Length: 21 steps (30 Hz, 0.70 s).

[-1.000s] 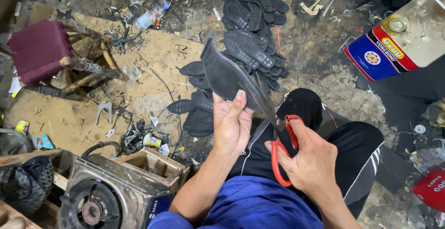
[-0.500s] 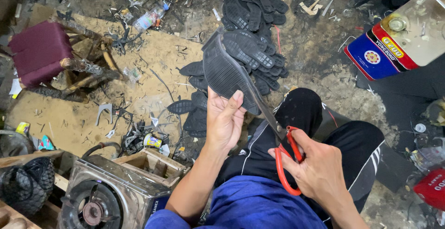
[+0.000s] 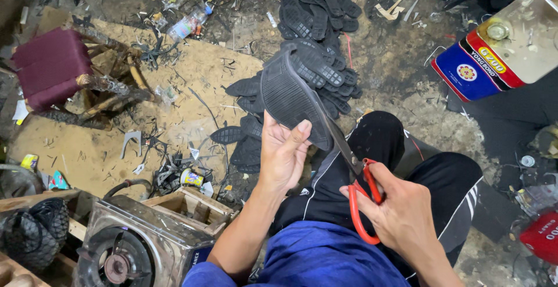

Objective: The person sits on the floor and uses red-handled shears to trim the edges of black rubber shoe soles. They pick up soles from a pile, cut along the perimeter, and place the trimmed pieces back down.

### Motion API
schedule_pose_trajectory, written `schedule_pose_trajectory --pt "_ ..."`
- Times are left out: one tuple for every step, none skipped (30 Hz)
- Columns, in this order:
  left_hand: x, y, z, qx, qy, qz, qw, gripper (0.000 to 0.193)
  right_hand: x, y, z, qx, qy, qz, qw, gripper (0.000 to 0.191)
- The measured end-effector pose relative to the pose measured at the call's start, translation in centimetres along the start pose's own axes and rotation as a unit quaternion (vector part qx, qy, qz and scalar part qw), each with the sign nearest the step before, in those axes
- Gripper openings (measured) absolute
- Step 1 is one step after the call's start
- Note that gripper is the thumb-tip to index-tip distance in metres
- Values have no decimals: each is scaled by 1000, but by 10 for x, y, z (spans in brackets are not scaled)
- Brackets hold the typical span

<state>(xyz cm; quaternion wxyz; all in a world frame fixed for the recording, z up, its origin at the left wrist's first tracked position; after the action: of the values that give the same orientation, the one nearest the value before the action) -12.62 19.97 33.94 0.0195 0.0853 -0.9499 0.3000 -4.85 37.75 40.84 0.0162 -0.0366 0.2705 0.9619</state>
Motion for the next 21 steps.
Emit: schedule_pose_trajectory --pt "0 -1 1 3 5 2 1000 62 -1 -8 -2 39 33 -88 995 38" --pt "0 -2 1 7 10 3 1000 60 -2 -16 -5 77 66 -175 979 41" --pt "0 -3 2 9 11 2 1000 62 -2 -15 -5 70 64 -164 982 41" --pt "1 -3 2 10 13 2 1000 64 -2 -13 -4 64 62 -153 984 41" --pt "1 -4 3 12 15 1 1000 66 -1 -12 -4 57 60 -142 986 41" --pt "0 -4 4 23 18 -7 1000 67 0 -6 -2 46 34 -87 995 41" --pt "0 -5 5 33 22 -13 999 68 0 0 0 34 7 -33 999 41" --pt "-1 -5 6 43 25 -20 999 70 0 6 2 22 -20 22 999 41" --pt "-2 -3 6 45 37 -11 998 70 2 1 2 47 -4 -30 998 40" --pt "-4 0 6 47 49 -3 998 70 3 -3 0 73 11 -81 994 40" --pt "-6 1 6 50 59 6 997 71 3 -8 -1 99 27 -133 986 39" --pt "-6 1 7 58 61 5 996 72 3 -3 1 75 14 -83 994 40" --pt "-5 0 8 65 63 4 996 74 2 1 3 49 0 -32 998 41" --pt "-5 -1 9 73 66 2 995 75 2 5 4 24 -16 20 999 42" --pt "-4 -1 9 72 67 7 995 75 3 -3 1 42 18 -53 998 42" --pt "-2 -2 10 72 68 11 995 75 3 -11 -2 60 52 -127 989 42" --pt "-2 -3 10 71 67 15 995 75 1 -19 -5 78 85 -200 973 43" --pt "-2 -4 10 67 69 20 995 74 1 -16 -4 81 76 -155 982 41" --pt "0 -6 10 63 72 25 995 74 1 -14 -1 86 66 -109 988 39" --pt "1 -6 9 58 75 29 995 73 1 -11 0 89 54 -63 993 38" --pt "1 -6 10 26 58 47 997 71 2 -18 -3 112 68 -113 985 35"
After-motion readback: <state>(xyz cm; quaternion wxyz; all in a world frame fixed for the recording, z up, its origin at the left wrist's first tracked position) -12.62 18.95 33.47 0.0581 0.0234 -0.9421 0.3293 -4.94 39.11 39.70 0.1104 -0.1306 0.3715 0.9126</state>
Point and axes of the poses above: each hand's wrist, its own x-axis towards the middle knuckle, its own z-axis out of the back of the hand, y = z × x, the point moved 5 cm from there along x, towards the middle knuckle, and after that the axes turned 15 degrees about -z, right-handed, at the moved point
